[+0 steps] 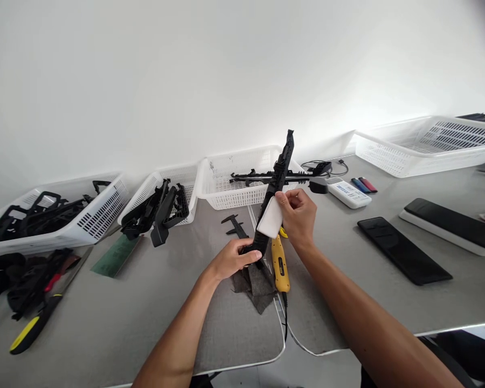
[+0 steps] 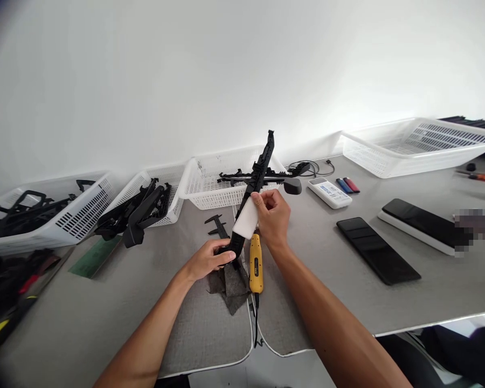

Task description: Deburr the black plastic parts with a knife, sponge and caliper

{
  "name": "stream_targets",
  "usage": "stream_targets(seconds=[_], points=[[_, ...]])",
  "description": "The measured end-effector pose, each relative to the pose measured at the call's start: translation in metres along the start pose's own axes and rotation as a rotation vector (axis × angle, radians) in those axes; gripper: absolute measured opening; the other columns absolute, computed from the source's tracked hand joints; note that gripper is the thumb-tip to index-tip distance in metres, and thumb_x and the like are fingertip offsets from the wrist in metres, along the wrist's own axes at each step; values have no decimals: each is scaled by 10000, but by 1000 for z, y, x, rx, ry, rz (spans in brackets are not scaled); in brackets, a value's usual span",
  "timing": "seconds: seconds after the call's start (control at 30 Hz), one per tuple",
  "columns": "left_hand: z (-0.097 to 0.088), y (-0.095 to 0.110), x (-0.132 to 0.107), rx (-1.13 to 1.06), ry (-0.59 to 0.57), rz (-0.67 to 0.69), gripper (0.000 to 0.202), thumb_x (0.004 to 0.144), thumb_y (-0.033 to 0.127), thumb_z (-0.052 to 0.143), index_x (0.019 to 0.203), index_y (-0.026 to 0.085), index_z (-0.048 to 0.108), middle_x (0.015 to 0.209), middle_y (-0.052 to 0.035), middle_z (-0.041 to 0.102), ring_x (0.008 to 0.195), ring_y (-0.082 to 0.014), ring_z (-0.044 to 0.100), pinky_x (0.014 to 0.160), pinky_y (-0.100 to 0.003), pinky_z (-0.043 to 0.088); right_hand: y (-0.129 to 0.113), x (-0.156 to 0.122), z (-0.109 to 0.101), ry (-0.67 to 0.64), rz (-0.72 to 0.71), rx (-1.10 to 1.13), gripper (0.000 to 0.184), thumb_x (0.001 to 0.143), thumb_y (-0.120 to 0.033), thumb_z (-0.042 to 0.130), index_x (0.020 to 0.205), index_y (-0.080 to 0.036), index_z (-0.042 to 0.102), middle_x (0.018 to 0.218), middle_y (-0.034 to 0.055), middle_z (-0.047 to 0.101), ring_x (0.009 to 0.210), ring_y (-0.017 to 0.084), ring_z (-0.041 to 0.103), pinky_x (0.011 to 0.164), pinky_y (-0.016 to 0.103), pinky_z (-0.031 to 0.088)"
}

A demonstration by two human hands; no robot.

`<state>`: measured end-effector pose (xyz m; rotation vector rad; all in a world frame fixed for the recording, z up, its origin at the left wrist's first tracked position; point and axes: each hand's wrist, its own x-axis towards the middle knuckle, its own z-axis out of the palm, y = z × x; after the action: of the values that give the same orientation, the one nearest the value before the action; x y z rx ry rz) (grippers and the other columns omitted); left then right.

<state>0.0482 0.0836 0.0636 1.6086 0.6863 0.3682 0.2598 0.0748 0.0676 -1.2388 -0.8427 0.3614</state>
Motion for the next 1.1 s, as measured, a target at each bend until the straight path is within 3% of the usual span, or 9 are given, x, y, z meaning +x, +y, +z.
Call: stream_targets(seconds=[0.1, 0.27, 0.43, 0.6, 0.73, 0.83, 0.97, 1.1], points=[[3, -1, 1, -30, 33, -18, 485, 831, 637, 766, 927, 162, 758, 703, 11, 538, 566, -110, 437, 469, -202, 322, 2, -2, 0, 8, -30, -51, 375, 914, -584, 720, 835, -236, 603, 712, -17, 606, 634, 160, 524, 562, 275, 409], [4, -13, 1, -215, 235, -63, 487, 744, 572, 872, 985, 163, 767, 680, 35, 532, 538, -87, 447, 458, -184, 302, 5, -7, 4, -310, -25, -105, 386, 920, -613, 706, 885, -234, 643, 634, -38, 563, 577, 149, 476, 524, 269, 343], [5, -15, 4, -340, 297, -32, 591, 693, 613, 919, 1026, 161, 736, 624, 102, 391, 468, -38, 316, 441, -179, 235, 12, 7, -2, -516, 82, -72, 500, 849, -701, 737, 963, -215, 695, 645, -28, 600, 562, 147, 472, 522, 264, 343], [5, -16, 10, -445, 444, 85, 562, 753, 675, 872, 870, 178, 638, 637, 111, 326, 450, -29, 278, 413, -182, 188, 13, 16, -10, -439, 52, -180, 456, 857, -656, 755, 865, -201, 727, 561, -44, 505, 527, 131, 400, 495, 266, 288], [1, -18, 12, -467, 531, 159, 564, 797, 684, 840, 813, 197, 555, 656, 105, 318, 468, -38, 300, 409, -170, 197, 4, 11, -8, -371, 104, -45, 457, 845, -661, 767, 896, -222, 653, 606, -41, 572, 526, 128, 441, 484, 253, 340], [-1, -19, 12, -456, 533, 170, 539, 841, 679, 806, 834, 195, 569, 656, 102, 328, 473, -43, 300, 417, -166, 214, 1, 6, -5, -470, 186, 84, 510, 837, -715, 753, 935, -243, 586, 602, -56, 585, 482, 120, 442, 449, 241, 351], [-1, -20, 11, -466, 558, 173, 574, 833, 728, 779, 824, 192, 574, 662, 99, 334, 465, -40, 286, 414, -172, 197, 3, 5, -4, -586, 170, -21, 536, 803, -722, 786, 900, -238, 575, 565, -61, 559, 471, 112, 416, 427, 223, 308], [0, -20, 12, -447, 558, 150, 596, 800, 729, 806, 781, 197, 539, 677, 97, 312, 465, -35, 302, 417, -178, 186, 3, 7, -8, -394, 114, -77, 468, 855, -669, 758, 912, -253, 552, 598, -55, 564, 504, 140, 486, 434, 233, 358]])
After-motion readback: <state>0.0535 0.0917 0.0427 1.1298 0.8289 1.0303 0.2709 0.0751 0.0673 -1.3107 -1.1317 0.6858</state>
